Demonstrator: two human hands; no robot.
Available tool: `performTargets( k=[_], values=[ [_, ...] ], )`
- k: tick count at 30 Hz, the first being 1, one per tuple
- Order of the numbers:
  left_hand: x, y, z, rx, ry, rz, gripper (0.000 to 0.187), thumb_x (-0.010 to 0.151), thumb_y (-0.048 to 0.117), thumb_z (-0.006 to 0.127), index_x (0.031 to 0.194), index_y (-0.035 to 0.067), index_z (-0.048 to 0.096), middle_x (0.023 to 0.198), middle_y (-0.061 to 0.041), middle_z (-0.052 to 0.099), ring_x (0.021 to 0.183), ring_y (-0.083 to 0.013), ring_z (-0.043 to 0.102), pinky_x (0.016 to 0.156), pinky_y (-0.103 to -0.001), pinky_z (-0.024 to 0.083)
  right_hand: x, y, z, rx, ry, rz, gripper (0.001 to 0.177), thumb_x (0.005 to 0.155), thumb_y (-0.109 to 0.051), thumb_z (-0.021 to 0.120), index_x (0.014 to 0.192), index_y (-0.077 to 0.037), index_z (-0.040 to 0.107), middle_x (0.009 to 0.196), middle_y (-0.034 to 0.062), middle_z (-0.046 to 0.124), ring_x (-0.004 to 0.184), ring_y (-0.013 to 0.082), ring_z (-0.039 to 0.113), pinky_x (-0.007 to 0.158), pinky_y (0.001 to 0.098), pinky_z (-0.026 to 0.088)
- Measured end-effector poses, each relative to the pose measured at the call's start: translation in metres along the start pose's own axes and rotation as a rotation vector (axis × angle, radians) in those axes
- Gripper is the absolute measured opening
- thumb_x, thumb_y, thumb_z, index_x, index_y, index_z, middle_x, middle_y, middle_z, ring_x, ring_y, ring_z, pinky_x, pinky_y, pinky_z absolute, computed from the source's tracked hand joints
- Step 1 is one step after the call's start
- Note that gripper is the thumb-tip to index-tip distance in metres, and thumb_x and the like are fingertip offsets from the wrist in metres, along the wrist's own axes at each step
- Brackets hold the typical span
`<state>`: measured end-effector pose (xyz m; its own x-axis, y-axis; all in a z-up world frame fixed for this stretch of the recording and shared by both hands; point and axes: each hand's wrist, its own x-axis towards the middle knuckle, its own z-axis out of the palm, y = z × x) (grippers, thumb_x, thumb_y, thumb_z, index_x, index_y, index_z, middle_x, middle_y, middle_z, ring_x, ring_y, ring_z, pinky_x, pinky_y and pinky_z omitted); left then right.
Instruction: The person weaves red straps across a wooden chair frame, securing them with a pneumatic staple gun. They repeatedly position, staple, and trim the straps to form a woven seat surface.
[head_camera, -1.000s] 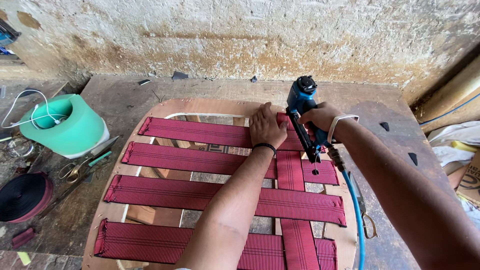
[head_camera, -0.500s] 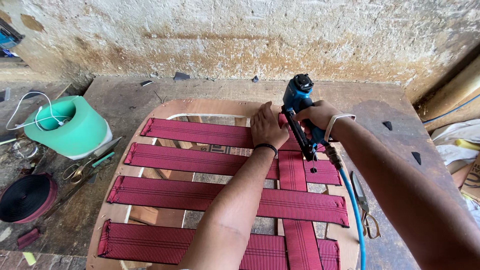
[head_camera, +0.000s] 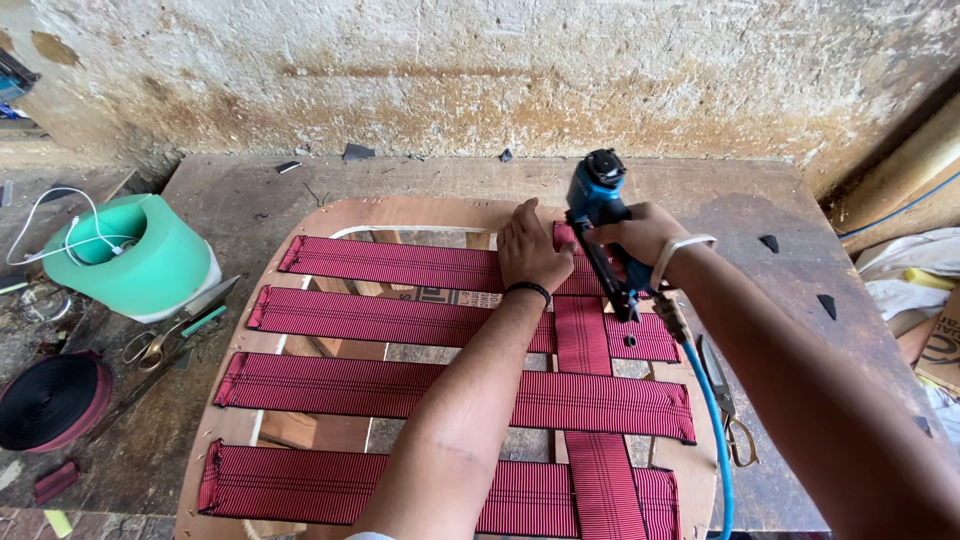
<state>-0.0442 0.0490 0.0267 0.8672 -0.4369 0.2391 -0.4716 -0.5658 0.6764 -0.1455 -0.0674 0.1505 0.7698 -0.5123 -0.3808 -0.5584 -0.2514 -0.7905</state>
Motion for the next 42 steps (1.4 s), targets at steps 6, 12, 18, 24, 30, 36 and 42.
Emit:
performTargets(
  k=[6,12,18,24,30,36,42],
  values=[
    [0.013,-0.007,0.014,0.195,-0.101,0.082,0.075,0.085,0.038,0.075,0.143,0.009,0.037,0.149,-0.021,0.046,0.145,-0.0362,0.039,0.126,-0.051,0.018,-0.03,0.066,-0.049,0.034,0.188,0.022,0.041,0.087,-0.014,0.074,0.127,-0.012,0.068,0.085,0.0101,0.073,0.063,0.0176,0.063,0.059,0.0342,0.054],
    [0.039,-0.016,0.031,0.205,-0.122,0.095,0.073,0.082,0.044,0.072,0.143,0.014,0.042,0.15,-0.018,0.048,0.143,-0.0338,0.041,0.126,-0.055,0.019,-0.014,0.192,-0.058,-0.027,0.345,0.083,0.044,0.089,-0.018,0.076,0.132,-0.009,0.071,0.093,0.0154,0.075,0.07,0.0204,0.068,0.063,0.0371,0.054],
    [0.085,-0.038,0.029,-0.191,-0.177,0.074,0.079,0.077,0.052,0.071,0.143,0.016,0.049,0.153,-0.013,0.05,0.142,-0.0293,0.048,0.122,-0.05,0.031,0.032,0.331,-0.007,0.082,0.35,0.126,0.059,0.083,-0.017,0.078,0.138,-0.015,0.057,0.11,0.0131,0.073,0.086,0.0245,0.074,0.073,0.0422,0.058],
    [0.063,-0.064,0.006,0.2,-0.395,0.215,0.085,0.086,0.064,0.069,0.149,0.014,0.042,0.16,-0.018,0.029,0.149,-0.0361,0.025,0.119,-0.053,0.02,0.06,0.423,0.044,0.004,0.337,0.137,0.046,0.098,-0.041,0.06,0.125,-0.006,0.073,0.114,0.0201,0.077,0.098,0.0291,0.075,0.086,0.0442,0.056],
    [-0.073,-0.049,-0.077,0.07,-0.523,0.295,0.076,0.087,0.051,0.075,0.145,0.009,0.05,0.157,-0.018,0.042,0.148,-0.0333,0.038,0.119,-0.049,0.036,0.052,0.449,0.072,-0.44,0.204,-0.017,0.046,0.086,-0.04,0.069,0.121,-0.011,0.071,0.11,0.0188,0.075,0.101,0.0366,0.07,0.084,0.0449,0.055],
    [-0.283,0.011,-0.142,-0.576,-0.568,-0.06,0.027,0.098,0.031,0.064,0.116,0.012,0.068,0.111,-0.003,0.076,0.104,-0.0131,0.074,0.093,-0.033,0.063,-0.082,0.418,0.075,0.452,0.237,-0.141,0.024,0.09,-0.02,0.068,0.102,0.0,0.075,0.097,0.0113,0.077,0.09,0.023,0.07,0.085,0.0369,0.055],
    [-0.413,0.02,-0.101,-0.532,-0.566,-0.247,0.046,0.105,0.043,0.054,0.103,0.001,0.074,0.091,-0.011,0.074,0.091,-0.0234,0.071,0.085,-0.038,0.058,-0.252,0.356,0.119,0.774,0.066,-0.221,0.022,0.094,-0.02,0.061,0.103,-0.004,0.072,0.102,0.0063,0.076,0.1,0.0156,0.069,0.093,0.0293,0.052]
  ],
)
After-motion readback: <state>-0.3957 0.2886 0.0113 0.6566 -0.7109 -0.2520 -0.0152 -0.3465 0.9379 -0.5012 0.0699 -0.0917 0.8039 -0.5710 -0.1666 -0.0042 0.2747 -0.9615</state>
